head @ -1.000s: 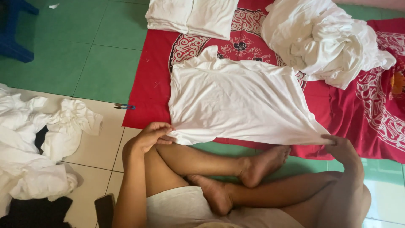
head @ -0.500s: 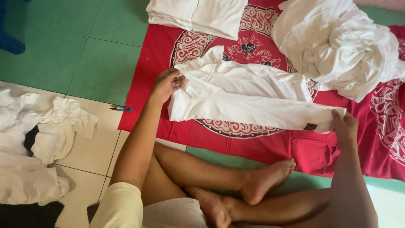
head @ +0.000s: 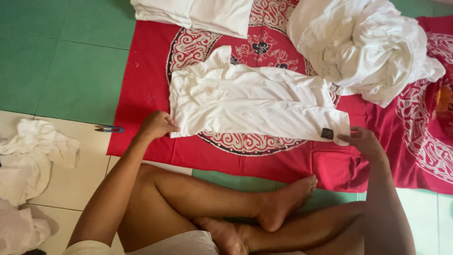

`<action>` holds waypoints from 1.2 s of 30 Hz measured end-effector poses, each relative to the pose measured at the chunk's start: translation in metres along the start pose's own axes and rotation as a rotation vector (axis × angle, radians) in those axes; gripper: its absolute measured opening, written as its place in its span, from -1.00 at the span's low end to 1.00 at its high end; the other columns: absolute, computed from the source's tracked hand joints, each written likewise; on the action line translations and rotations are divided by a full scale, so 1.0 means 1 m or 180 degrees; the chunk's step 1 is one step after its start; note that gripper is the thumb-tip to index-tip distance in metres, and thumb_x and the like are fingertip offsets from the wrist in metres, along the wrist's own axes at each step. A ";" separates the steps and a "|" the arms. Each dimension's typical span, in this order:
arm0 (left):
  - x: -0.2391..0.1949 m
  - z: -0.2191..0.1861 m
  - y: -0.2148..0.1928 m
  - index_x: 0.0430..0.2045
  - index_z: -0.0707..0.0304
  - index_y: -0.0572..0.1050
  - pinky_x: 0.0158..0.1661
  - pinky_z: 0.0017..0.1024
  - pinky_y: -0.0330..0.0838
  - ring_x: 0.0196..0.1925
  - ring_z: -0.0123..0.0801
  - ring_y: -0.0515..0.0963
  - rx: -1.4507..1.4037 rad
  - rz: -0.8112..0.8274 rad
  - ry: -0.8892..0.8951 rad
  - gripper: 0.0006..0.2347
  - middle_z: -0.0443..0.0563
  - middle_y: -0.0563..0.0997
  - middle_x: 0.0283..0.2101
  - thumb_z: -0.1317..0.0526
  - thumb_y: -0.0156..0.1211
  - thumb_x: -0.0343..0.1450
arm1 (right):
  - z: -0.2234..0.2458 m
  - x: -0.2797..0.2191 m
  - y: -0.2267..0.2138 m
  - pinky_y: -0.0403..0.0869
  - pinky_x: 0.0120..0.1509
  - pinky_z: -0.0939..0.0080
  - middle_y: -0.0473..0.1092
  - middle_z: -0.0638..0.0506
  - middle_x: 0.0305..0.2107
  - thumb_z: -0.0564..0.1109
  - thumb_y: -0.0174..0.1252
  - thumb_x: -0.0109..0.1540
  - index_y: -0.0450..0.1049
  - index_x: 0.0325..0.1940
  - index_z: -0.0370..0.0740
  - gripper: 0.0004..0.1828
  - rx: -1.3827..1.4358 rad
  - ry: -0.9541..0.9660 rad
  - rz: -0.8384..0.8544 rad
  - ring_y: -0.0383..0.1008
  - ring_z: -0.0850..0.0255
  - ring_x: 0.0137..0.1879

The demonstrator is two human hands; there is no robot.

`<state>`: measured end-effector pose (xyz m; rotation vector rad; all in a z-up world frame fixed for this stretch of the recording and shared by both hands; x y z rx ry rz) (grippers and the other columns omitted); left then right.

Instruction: The person sits on the floor and folds white shirts one by one on a red patterned cloth. They smooth each shirt, fold the sides and bottom, and place the finished shirts into a growing stack.

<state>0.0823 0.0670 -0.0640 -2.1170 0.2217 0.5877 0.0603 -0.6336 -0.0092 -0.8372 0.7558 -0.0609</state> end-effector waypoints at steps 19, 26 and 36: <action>-0.015 0.029 0.028 -0.23 0.42 0.64 -0.33 -0.39 0.58 -0.53 -0.28 0.70 -0.0368 -0.0562 -0.0124 -0.66 0.09 0.72 -0.33 0.28 0.43 0.15 | -0.076 0.046 0.056 0.65 -0.12 -0.01 0.50 -0.34 -0.21 -0.20 0.41 0.24 0.39 0.11 -0.48 -0.53 0.2571 -0.0861 -0.0309 0.62 -0.13 -0.21; -0.031 0.022 0.031 -0.08 0.34 0.43 -0.35 -0.42 0.54 -0.24 -0.03 0.73 -0.2729 0.0168 -0.0372 -0.79 0.11 0.50 -0.22 0.33 0.16 0.43 | -0.061 0.030 0.054 0.67 -0.16 0.05 0.50 -0.22 -0.19 -0.12 0.31 0.29 0.41 0.11 -0.35 -0.62 0.2945 -0.0812 -0.0120 0.65 0.00 -0.16; -0.004 0.075 0.006 -0.18 0.42 0.48 -0.04 0.08 0.60 -0.11 0.35 0.66 -0.3739 0.0162 -0.0122 -0.82 0.10 0.47 -0.22 0.23 0.24 0.53 | -0.081 -0.006 -0.003 0.61 -0.04 0.02 0.45 -0.30 -0.19 -0.10 0.33 0.31 0.39 0.18 -0.53 -0.49 0.2323 -0.0555 -0.0106 0.61 -0.08 -0.15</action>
Point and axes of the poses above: each hand's wrist, its own x-axis towards the middle knuckle, its own y-axis out of the palm, z = x × y, the point moved 9 cm from there along x, towards the middle knuckle
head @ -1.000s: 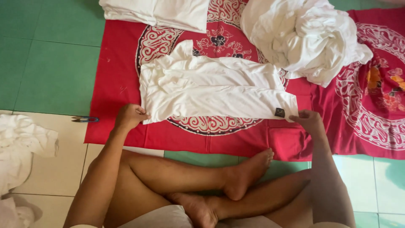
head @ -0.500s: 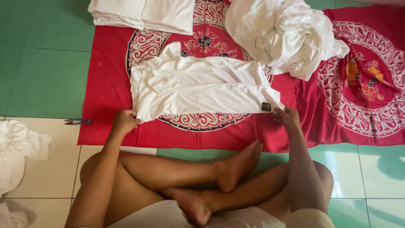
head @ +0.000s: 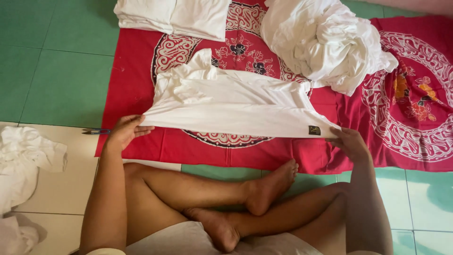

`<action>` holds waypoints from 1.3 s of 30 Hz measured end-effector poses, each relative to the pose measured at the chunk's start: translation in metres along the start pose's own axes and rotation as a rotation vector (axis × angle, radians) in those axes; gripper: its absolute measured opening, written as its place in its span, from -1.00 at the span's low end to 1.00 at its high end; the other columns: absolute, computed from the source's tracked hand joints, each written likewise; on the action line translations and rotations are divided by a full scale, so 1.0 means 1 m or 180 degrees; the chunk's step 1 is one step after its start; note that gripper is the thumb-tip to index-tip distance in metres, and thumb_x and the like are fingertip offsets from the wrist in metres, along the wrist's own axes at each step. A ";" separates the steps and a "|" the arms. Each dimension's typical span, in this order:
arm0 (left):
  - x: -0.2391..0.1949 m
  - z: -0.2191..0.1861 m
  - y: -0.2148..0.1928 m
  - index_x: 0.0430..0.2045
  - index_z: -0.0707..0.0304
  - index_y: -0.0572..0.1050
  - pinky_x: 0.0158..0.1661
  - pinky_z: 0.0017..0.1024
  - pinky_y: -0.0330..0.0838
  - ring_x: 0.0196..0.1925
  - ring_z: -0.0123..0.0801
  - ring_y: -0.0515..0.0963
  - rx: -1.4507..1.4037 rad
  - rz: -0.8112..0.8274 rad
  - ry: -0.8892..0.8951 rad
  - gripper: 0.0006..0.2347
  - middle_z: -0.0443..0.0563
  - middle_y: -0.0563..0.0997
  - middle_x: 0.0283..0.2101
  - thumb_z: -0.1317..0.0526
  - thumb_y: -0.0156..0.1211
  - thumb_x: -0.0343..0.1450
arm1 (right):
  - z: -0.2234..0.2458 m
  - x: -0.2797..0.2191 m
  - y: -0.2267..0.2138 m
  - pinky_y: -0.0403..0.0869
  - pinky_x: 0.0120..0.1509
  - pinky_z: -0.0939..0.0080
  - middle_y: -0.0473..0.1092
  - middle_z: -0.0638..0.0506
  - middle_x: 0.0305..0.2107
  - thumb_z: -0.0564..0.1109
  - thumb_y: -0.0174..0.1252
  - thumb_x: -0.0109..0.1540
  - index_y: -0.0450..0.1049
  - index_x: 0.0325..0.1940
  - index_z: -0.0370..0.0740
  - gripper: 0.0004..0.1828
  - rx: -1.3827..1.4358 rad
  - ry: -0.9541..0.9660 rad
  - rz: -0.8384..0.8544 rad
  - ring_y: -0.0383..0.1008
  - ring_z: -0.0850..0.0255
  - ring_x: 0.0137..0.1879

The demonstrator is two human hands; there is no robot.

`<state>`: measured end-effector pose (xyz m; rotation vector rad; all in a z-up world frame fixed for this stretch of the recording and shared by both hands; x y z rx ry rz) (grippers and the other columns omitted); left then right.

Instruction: The person sits on the floor and folds white shirts one by one on a red patterned cloth. They smooth each shirt, fold the sides and bottom, and place the finished shirts into a growing stack.

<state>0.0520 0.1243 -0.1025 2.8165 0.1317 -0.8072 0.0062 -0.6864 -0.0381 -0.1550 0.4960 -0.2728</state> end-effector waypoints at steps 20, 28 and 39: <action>-0.036 0.015 -0.018 0.19 0.56 0.38 -0.10 -0.08 0.58 -0.05 0.24 0.65 0.1251 -0.0305 -0.0689 -0.50 0.49 0.49 0.13 0.23 0.39 0.40 | -0.053 -0.034 -0.002 0.58 -0.40 -0.17 0.43 -0.51 -0.23 -0.14 0.43 0.19 0.40 0.17 -0.63 -0.38 -0.0666 0.0261 -0.0161 0.57 -0.27 -0.31; -0.036 0.023 -0.045 0.10 0.40 0.50 -0.09 -0.19 0.58 -0.11 0.10 0.69 0.1516 -0.0438 -0.0921 -0.57 0.33 0.60 0.01 0.20 0.44 0.37 | -0.061 -0.036 -0.030 0.57 -0.25 0.12 0.47 -0.41 -0.19 -0.07 0.48 0.15 0.46 0.14 -0.57 -0.36 -0.0733 0.0296 -0.0339 0.61 -0.06 -0.22; -0.033 0.008 -0.035 -0.24 0.37 0.68 -0.35 -0.39 0.45 -0.33 -0.25 0.71 0.2784 -0.0915 -0.1013 -0.83 0.20 0.74 -0.32 0.31 0.46 0.35 | -0.045 -0.048 -0.007 0.53 -0.22 0.22 0.55 -0.19 -0.50 -0.20 0.44 0.13 0.64 -0.03 -0.37 -0.65 -0.1600 0.0795 -0.0142 0.53 0.15 -0.41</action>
Point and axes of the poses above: each hand's wrist, its own x-axis towards the middle knuckle, its own y-axis out of the palm, z = x × y, the point moved 9 cm from there along x, towards the middle knuckle
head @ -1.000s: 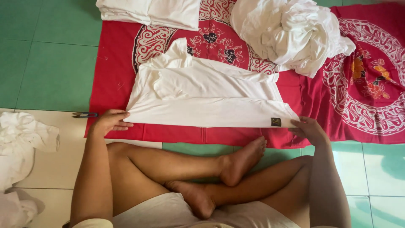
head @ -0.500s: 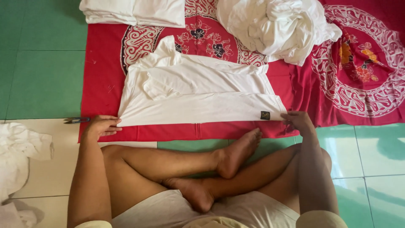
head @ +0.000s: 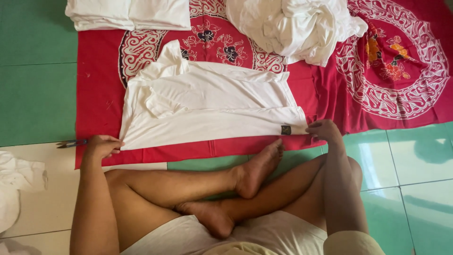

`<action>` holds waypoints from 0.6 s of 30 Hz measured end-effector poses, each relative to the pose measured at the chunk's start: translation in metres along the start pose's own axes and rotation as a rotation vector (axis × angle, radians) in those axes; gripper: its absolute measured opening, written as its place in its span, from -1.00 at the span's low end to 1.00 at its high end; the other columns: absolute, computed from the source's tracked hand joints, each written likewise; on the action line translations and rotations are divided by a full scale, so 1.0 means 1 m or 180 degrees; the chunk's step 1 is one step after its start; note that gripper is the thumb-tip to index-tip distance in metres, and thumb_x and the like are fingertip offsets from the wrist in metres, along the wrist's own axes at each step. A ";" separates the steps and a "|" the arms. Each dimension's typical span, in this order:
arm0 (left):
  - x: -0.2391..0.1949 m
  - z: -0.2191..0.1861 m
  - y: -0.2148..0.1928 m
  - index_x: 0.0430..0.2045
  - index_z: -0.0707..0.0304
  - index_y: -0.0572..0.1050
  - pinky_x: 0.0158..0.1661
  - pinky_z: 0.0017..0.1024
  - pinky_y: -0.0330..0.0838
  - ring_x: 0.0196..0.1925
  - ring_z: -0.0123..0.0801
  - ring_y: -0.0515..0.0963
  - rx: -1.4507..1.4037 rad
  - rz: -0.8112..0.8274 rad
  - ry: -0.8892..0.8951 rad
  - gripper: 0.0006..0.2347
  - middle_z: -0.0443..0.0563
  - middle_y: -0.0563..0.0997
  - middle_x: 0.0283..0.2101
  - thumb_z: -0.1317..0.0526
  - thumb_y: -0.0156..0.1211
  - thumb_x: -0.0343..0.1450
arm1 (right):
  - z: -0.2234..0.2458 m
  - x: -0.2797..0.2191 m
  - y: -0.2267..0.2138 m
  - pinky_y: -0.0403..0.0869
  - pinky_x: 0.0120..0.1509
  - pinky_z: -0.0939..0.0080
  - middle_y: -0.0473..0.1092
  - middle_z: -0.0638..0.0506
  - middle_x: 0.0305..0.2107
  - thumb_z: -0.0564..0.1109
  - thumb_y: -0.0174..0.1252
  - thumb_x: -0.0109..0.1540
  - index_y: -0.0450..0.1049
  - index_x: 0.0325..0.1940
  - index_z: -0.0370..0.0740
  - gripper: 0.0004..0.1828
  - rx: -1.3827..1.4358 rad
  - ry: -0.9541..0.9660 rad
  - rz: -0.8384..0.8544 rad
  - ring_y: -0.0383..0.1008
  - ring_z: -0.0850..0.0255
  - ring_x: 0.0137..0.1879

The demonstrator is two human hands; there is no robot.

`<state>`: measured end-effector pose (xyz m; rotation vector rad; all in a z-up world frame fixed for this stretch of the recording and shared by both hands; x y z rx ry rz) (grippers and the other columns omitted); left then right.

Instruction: The person sits on the floor and folds white shirts one by one on a red patterned cloth. They smooth each shirt, fold the sides and bottom, and place the finished shirts into a growing stack.

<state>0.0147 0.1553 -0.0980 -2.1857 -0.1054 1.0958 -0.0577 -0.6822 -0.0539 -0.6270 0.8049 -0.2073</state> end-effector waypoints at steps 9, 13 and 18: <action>-0.078 -0.145 0.073 -0.42 -0.06 0.53 -0.29 -0.27 0.54 -0.28 -0.24 0.63 0.1655 -0.1973 0.4232 -0.87 -0.20 0.52 -0.41 0.11 0.41 0.33 | 0.078 0.032 0.016 0.46 0.25 -0.05 0.55 -0.04 -0.10 -0.21 0.24 0.19 0.62 0.09 0.01 -0.62 -0.0899 -0.2672 -0.1145 0.54 -0.06 0.09; -0.128 -0.166 0.133 -0.32 0.11 0.55 -0.15 -0.17 0.54 -0.03 -0.10 0.64 0.1920 -0.1357 0.5321 -0.82 -0.01 0.58 -0.13 0.17 0.38 0.29 | 0.089 0.029 0.030 0.44 0.24 -0.14 0.54 -0.14 -0.11 -0.21 0.27 0.19 0.62 0.08 -0.08 -0.64 -0.0849 -0.2558 -0.0861 0.54 -0.16 0.08; -0.143 -0.168 0.124 0.17 0.34 0.43 -0.01 -0.02 0.41 0.30 0.19 0.44 0.1832 -0.1173 0.5297 -0.30 0.34 0.42 0.25 -0.17 0.34 0.24 | 0.083 0.040 0.013 0.52 0.07 -0.01 0.53 -0.03 -0.28 -0.02 0.25 0.31 0.67 -0.06 0.01 -0.84 -0.0870 -0.2223 -0.1241 0.57 -0.01 -0.07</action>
Point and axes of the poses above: each hand's wrist, its own x-axis towards the middle knuckle, its own y-axis out of the palm, z = x × y, the point moved 9 cm from there along x, towards the middle knuckle
